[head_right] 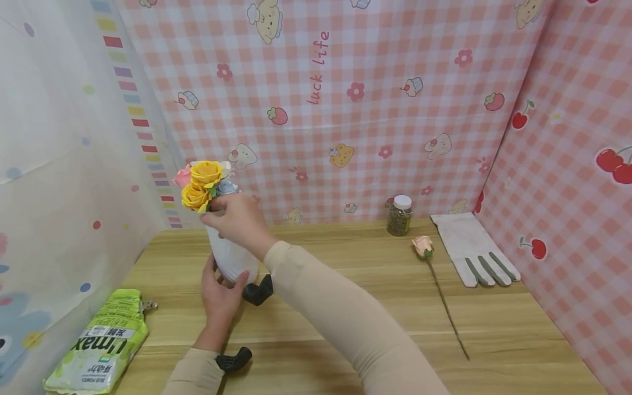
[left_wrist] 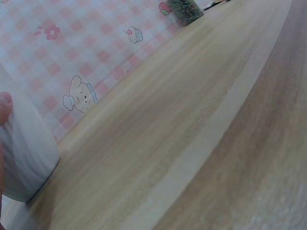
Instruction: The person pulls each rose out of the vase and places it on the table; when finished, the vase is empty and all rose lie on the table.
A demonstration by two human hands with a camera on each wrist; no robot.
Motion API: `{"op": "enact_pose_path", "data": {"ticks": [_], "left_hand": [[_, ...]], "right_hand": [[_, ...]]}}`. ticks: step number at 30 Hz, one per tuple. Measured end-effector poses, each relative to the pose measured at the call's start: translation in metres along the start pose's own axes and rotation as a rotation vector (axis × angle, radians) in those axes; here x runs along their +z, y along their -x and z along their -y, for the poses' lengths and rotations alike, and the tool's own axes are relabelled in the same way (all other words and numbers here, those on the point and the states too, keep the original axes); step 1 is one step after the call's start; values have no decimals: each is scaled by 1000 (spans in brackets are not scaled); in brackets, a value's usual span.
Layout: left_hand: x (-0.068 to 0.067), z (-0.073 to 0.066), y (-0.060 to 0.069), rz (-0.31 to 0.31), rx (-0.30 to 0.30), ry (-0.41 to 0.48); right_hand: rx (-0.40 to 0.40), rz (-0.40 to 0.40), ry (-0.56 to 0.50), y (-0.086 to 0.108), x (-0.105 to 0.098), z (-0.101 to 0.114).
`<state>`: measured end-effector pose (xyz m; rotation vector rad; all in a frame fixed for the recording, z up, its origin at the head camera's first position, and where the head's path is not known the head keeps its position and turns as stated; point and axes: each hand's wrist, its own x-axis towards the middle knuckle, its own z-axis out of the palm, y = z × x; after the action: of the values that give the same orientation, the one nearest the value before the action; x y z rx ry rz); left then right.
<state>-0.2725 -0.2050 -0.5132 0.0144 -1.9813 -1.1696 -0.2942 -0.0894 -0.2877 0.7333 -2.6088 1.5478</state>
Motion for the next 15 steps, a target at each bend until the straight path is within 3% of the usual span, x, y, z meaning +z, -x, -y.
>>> {"op": "enact_pose_path", "data": {"ticks": [6,15], "left_hand": [[-1,0,1,6,-12,1],[-1,-1,-1,4,-9,-28]], "right_hand": [[13,34,-52,-4,6,-1],[66,-28,-125,-11,6,-5]]}}
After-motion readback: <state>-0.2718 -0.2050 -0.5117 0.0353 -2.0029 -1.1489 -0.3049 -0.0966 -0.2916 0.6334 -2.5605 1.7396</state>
